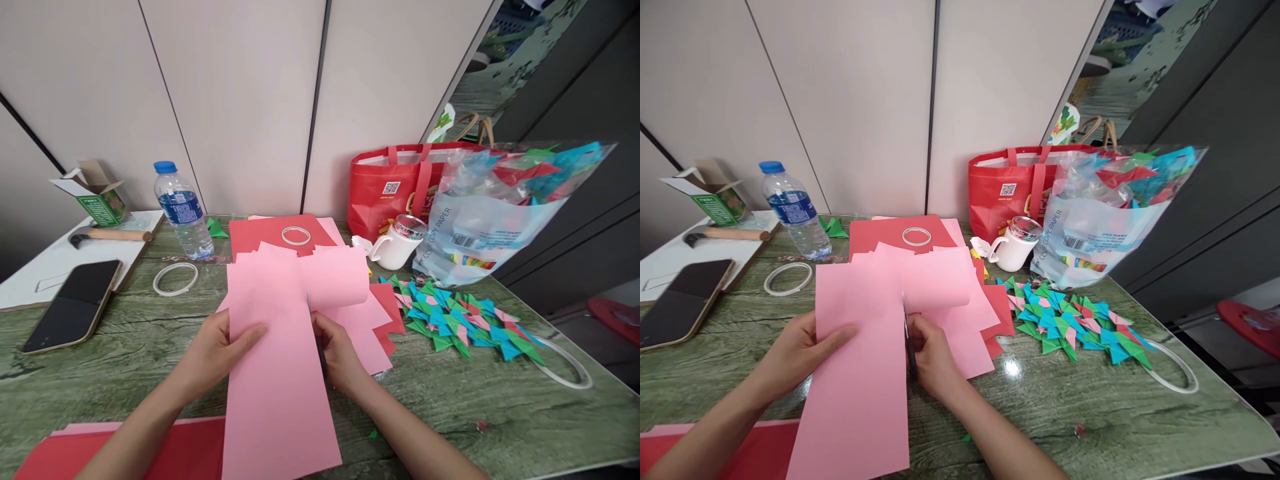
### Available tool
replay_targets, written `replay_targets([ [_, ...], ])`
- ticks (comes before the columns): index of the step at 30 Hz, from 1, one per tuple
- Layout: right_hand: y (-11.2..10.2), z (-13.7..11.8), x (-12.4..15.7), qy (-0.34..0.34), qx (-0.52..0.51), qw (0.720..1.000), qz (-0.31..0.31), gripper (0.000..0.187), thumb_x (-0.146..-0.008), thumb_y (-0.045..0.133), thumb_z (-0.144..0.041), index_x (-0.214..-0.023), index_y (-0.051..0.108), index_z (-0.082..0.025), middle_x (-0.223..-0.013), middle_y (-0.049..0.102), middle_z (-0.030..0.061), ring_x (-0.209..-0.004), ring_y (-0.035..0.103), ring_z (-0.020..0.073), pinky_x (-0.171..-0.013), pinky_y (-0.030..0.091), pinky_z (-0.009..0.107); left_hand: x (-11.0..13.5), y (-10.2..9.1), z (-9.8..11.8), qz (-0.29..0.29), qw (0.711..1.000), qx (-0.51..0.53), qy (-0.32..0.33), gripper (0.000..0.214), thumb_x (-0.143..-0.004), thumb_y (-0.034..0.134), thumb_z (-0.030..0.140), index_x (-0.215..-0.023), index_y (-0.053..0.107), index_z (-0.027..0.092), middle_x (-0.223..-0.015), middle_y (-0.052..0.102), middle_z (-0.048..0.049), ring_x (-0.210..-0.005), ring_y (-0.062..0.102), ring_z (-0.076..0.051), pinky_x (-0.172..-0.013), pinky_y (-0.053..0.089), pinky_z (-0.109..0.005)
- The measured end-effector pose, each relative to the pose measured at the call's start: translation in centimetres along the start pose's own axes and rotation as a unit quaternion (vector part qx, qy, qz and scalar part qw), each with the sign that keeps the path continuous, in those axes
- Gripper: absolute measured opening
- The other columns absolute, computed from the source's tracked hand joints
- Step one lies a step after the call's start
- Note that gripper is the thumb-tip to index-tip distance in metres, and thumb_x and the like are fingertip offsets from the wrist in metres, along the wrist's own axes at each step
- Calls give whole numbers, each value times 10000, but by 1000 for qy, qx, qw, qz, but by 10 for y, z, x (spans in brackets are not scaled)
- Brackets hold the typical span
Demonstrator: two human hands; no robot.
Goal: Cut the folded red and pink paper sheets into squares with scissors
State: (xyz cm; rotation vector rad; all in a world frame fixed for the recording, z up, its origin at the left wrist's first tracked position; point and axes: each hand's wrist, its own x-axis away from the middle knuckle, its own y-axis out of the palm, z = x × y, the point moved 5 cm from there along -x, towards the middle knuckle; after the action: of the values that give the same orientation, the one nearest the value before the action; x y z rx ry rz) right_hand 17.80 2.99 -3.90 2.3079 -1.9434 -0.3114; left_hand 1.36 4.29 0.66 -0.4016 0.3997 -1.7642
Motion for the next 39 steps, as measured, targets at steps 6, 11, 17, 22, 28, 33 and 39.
replay_targets([
  [6,-1,1,-1,-6,-7,1000,2,191,-558,707,-139,-658,548,-178,-609,583,-39,-539,495,106,-517,408,214,0,0,0,-5,1000,1,1,322,-728,536,447,-708,589,130,-701,606,-47,-587,554,-172,-453,462,-243],
  [11,-2,2,-1,1,-8,1000,7,178,-566,699,-149,-673,560,-179,-620,602,-32,-547,513,114,-523,413,220,0,0,-1,-7,1000,7,-2,322,-727,539,448,-702,584,129,-685,613,-50,-573,556,-174,-443,459,-245],
  [17,-2,3,0,1,-5,1000,15,173,-561,701,-158,-647,552,-181,-586,589,-41,-516,494,106,-502,406,213,1,0,0,-5,1000,8,6,301,-730,545,426,-690,599,133,-675,621,-48,-562,557,-170,-433,457,-240],
  [22,-3,5,0,-2,0,1000,18,175,-562,703,-187,-651,553,-184,-592,599,-33,-527,509,119,-501,414,224,1,0,0,0,1000,7,6,305,-719,551,433,-704,609,134,-690,627,-48,-579,564,-178,-447,467,-246],
  [28,-3,3,-1,-2,0,1000,21,162,-567,697,-168,-648,557,-177,-583,593,-38,-527,510,115,-500,406,217,0,0,2,6,1000,3,6,307,-712,553,437,-680,603,136,-669,607,-35,-559,548,-162,-428,454,-226],
  [33,-4,4,-1,-9,8,1000,23,153,-575,685,-178,-637,546,-182,-576,583,-41,-513,496,113,-490,403,218,1,0,4,7,1000,1,3,303,-706,555,441,-681,598,142,-664,610,-36,-558,549,-166,-418,459,-225],
  [39,-6,8,-1,-7,15,999,29,167,-568,683,-197,-612,523,-183,-531,541,-52,-488,459,103,-445,364,201,1,0,3,7,1000,5,1,309,-704,554,442,-672,599,138,-664,604,-38,-558,546,-167,-412,459,-227],
])
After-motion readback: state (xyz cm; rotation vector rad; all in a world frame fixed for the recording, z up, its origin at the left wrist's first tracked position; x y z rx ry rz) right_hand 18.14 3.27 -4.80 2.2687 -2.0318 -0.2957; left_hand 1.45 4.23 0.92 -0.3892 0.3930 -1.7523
